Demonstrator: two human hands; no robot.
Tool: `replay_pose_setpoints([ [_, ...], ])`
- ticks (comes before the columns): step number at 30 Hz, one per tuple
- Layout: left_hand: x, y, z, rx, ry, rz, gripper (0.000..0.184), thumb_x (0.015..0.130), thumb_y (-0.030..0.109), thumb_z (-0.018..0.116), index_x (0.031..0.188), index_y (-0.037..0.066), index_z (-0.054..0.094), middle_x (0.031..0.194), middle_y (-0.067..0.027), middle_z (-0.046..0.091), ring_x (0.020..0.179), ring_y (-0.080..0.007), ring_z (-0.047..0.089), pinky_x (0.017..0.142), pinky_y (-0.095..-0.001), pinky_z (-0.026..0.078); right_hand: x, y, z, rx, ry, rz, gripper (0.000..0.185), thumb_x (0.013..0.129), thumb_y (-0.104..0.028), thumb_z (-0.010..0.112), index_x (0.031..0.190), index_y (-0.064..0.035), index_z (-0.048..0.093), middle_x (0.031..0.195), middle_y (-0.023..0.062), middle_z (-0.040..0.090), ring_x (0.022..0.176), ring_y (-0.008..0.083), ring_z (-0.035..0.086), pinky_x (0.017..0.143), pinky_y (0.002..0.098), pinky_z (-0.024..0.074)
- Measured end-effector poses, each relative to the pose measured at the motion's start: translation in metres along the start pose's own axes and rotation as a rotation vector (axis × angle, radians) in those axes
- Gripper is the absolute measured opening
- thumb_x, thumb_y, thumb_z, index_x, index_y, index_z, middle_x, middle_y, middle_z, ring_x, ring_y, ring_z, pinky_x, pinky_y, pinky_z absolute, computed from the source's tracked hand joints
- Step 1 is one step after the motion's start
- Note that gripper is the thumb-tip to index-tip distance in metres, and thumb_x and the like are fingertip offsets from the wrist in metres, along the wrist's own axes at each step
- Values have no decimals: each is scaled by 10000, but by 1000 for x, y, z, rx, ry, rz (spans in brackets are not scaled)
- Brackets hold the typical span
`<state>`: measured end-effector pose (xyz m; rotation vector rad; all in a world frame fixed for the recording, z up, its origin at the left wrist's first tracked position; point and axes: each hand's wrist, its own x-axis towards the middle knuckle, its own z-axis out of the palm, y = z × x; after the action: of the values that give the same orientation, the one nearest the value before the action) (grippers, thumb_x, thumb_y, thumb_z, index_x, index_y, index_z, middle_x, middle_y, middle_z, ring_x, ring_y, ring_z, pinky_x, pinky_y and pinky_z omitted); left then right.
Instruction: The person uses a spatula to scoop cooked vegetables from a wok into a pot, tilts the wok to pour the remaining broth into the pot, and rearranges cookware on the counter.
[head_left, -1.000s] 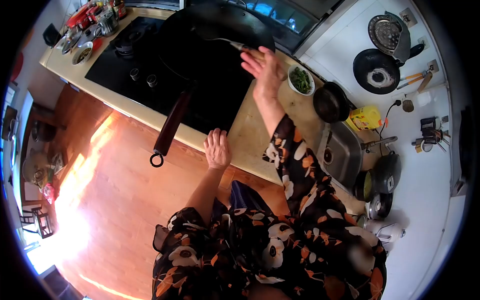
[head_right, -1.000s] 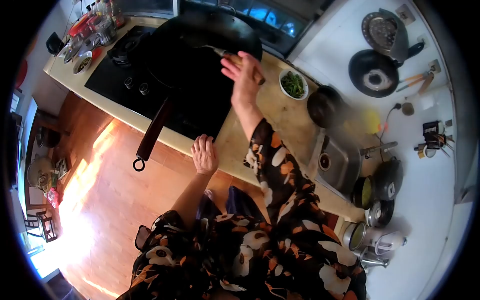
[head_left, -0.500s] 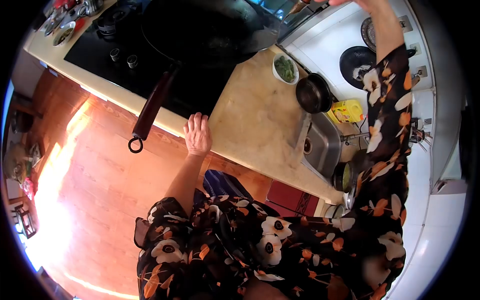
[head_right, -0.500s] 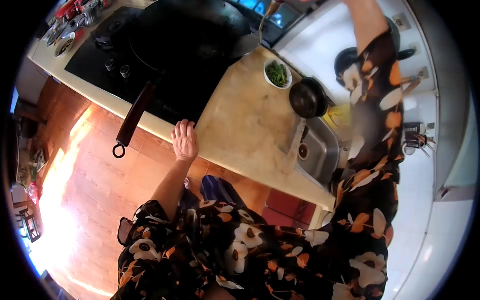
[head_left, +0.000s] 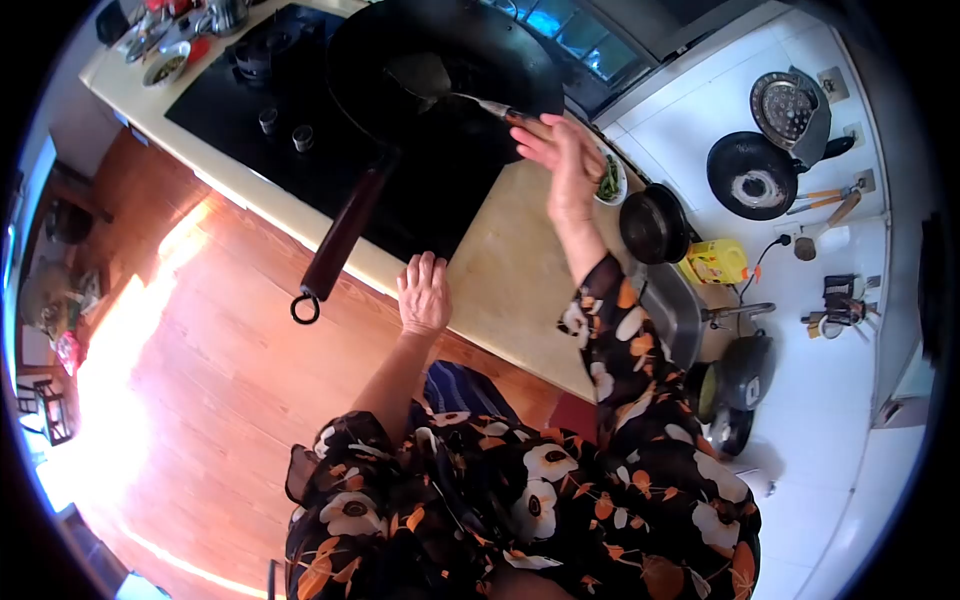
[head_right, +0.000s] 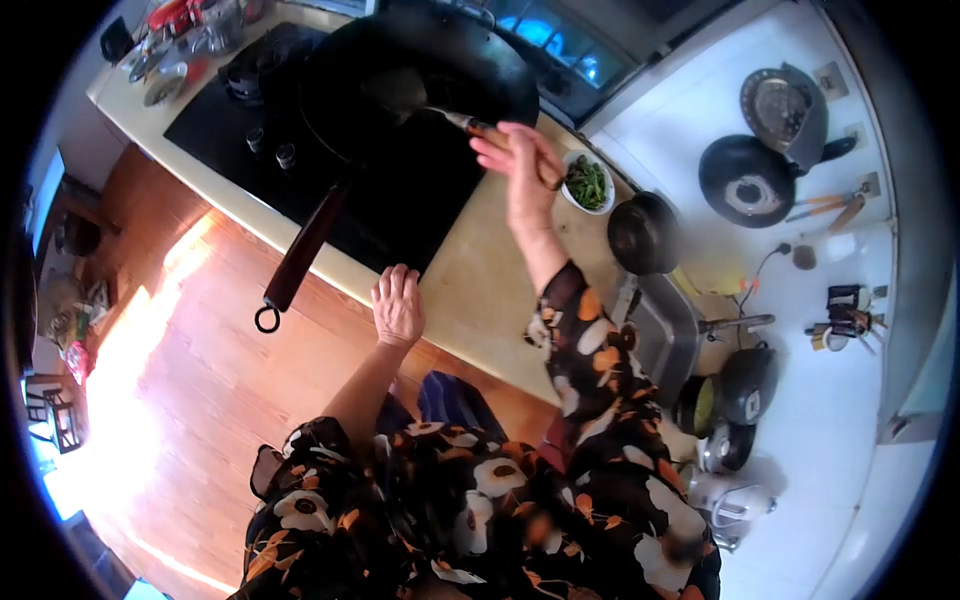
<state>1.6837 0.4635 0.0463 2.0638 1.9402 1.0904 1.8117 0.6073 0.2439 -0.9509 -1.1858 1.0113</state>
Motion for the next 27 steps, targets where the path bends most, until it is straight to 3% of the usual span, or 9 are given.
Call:
replay_pose_setpoints([
  [5,0,-2,0,11,-5,16,346,741,102,541,1082,44,555,1164,-122,500,1125,-314,449,934,-420,344,23,3,8,201,147,-59,295,905,-213,518,1060,37,537,969,197,625,835,321,671,684,339,557],
  [9,0,0,2,-11,10,8,350,733,102,548,1078,42,559,1165,-122,498,1128,-317,446,940,-423,342,37,-43,-31,39,194,-32,323,891,-251,535,1030,40,547,932,184,642,821,319,675,656,333,557],
  [12,-1,0,3,-13,7,-8,349,735,102,546,1079,45,560,1169,-120,495,1134,-314,440,942,-421,340,54,-102,-57,-246,19,-35,359,894,-283,535,1026,48,576,889,188,659,796,290,682,624,312,558],
  [17,-2,-1,3,48,-2,1,356,744,115,557,1095,57,556,1185,-94,487,1142,-280,440,925,-399,354,104,-197,-50,-757,-372,6,405,885,-320,523,1084,26,588,1011,161,653,803,238,689,611,255,561],
  [19,-1,0,3,47,-17,2,351,749,113,551,1096,59,554,1187,-93,487,1145,-280,439,929,-402,350,100,-231,-7,-839,-249,158,295,823,-228,524,900,40,617,846,239,654,657,328,680,492,342,561],
  [20,-1,0,4,52,-13,3,347,754,117,546,1096,60,556,1187,-93,488,1146,-280,439,929,-402,350,110,-237,-8,-848,-313,151,299,822,-225,522,908,46,615,842,245,655,657,329,680,490,343,560],
  [25,-1,-1,3,27,-5,-8,336,756,103,530,1088,49,552,1178,-117,489,1138,-309,436,940,-420,339,124,-211,-21,-782,-423,214,299,825,-202,540,960,55,610,863,250,656,678,333,681,498,338,563],
  [26,0,-1,2,23,-12,-10,332,760,107,530,1086,47,554,1179,-116,489,1139,-308,436,940,-418,339,121,-187,-34,-764,-477,217,379,883,-290,511,1069,31,587,1019,176,648,775,234,691,599,257,560],
  [27,-1,-1,2,18,-20,-12,327,764,112,529,1084,46,555,1180,-115,489,1140,-308,436,940,-416,339,105,-159,-45,-595,-426,172,367,880,-267,499,1071,37,572,1004,195,647,778,244,689,605,262,558],
])
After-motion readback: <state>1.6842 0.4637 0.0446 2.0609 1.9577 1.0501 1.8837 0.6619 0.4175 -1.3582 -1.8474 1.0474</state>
